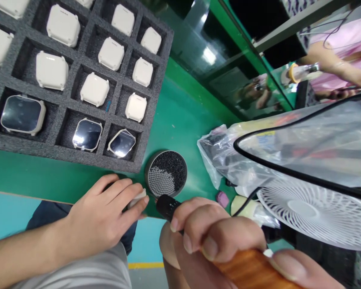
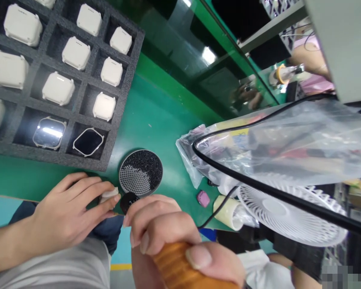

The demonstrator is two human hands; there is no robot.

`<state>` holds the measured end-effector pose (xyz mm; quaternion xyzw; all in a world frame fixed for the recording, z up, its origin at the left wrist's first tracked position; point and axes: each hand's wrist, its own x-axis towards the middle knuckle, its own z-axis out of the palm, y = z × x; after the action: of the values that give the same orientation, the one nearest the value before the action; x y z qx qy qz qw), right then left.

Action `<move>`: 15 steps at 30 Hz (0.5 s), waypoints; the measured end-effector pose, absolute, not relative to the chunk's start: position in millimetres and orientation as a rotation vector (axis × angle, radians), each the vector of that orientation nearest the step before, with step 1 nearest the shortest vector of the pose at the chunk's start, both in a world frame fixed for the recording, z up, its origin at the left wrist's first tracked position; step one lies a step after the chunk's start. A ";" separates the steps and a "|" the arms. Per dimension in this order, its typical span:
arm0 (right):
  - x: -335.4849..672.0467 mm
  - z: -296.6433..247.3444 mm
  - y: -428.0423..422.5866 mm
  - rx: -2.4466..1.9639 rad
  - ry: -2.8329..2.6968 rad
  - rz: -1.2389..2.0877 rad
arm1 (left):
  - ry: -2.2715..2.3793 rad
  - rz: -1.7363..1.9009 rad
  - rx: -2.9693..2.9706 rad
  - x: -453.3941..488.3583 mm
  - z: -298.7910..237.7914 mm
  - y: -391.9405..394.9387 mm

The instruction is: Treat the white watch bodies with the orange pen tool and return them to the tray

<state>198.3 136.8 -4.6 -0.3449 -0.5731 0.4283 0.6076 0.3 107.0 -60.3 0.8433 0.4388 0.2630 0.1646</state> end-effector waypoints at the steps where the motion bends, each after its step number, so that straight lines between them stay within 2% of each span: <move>1: 201.2 -6.8 136.2 -0.829 -1.294 0.957 | 1.250 0.753 2.402 0.3 -59.8 107.2; 8: 233.3 -29.5 133.1 -0.888 -1.439 1.092 | 1.254 0.767 2.405 0.5 -59.1 107.9; 15: 220.3 -18.7 124.2 -0.996 -1.360 1.127 | 1.249 0.773 2.400 0.7 -61.2 107.9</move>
<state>220.3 124.2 -18.7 -0.4168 -0.5695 0.4719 0.5286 0.7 107.9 -61.2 0.8416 0.4378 0.2710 0.1631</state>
